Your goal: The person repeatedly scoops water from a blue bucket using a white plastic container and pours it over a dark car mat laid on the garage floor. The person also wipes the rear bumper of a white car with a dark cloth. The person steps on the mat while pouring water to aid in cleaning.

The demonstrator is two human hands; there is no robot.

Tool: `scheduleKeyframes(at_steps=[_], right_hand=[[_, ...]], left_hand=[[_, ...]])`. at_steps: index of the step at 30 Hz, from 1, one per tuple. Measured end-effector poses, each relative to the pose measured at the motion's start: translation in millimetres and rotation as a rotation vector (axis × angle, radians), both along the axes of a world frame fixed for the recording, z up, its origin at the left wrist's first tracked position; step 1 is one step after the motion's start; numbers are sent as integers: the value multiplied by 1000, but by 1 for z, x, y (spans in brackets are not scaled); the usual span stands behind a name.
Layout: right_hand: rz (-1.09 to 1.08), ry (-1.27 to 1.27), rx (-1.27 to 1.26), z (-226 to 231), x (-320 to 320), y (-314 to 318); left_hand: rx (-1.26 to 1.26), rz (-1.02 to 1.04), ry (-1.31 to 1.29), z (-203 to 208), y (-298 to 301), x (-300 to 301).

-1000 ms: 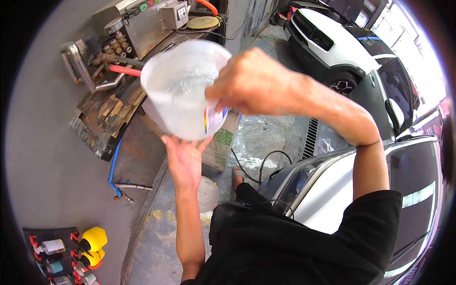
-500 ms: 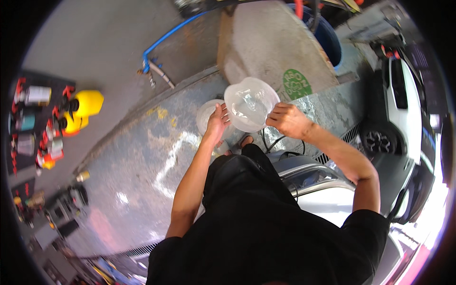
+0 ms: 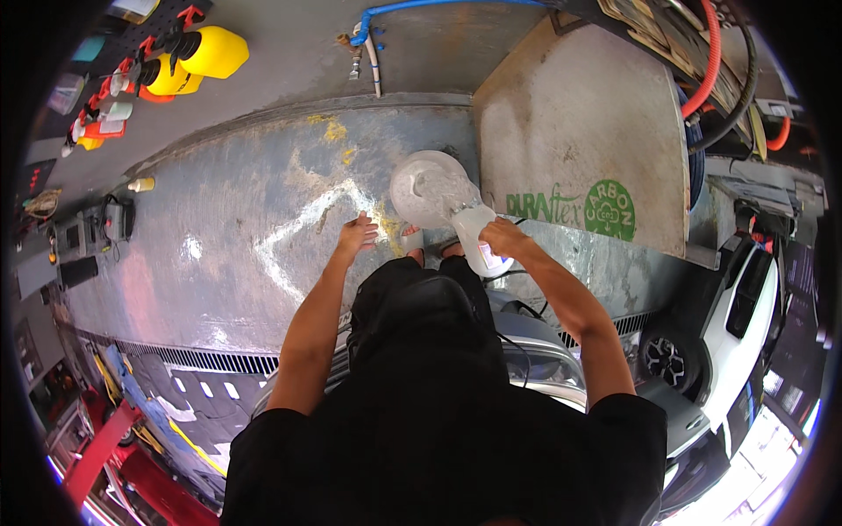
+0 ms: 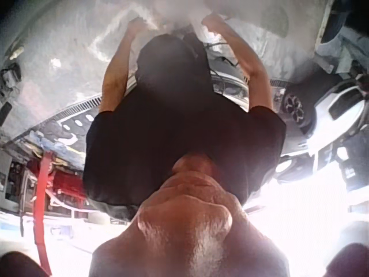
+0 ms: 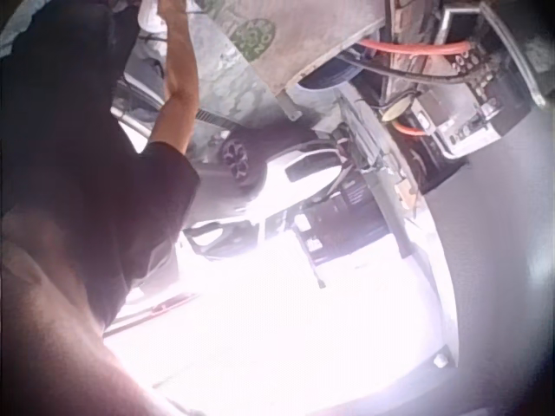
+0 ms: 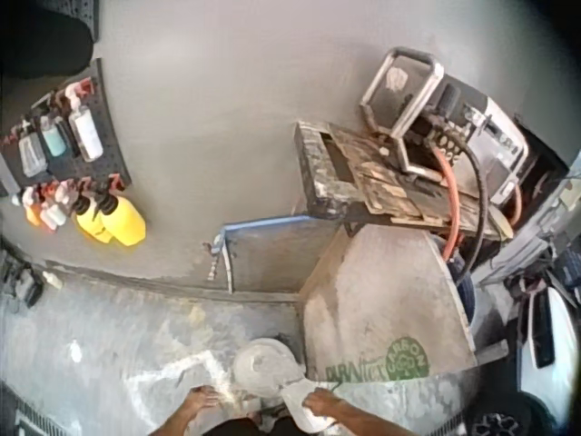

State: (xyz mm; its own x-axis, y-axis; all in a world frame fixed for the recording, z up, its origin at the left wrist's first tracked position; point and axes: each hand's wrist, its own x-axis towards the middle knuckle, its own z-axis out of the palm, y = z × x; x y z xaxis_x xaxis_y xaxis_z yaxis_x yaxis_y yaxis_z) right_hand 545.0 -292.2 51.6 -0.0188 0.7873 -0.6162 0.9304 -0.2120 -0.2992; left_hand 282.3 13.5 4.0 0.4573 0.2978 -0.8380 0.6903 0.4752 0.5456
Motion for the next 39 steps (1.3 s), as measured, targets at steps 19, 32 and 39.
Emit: scheduleKeyframes(at_steps=[19,32,39], right_hand=[[-278,117,-133,119,36,67],[-721,603,149,217,78,95],[-788,285,847,387,67,31]], left_hand=[[13,-152,144,-39,-11,-31],[21,-138,142,-53,-4,-55],[24,-238,150,-57,-1,-53]])
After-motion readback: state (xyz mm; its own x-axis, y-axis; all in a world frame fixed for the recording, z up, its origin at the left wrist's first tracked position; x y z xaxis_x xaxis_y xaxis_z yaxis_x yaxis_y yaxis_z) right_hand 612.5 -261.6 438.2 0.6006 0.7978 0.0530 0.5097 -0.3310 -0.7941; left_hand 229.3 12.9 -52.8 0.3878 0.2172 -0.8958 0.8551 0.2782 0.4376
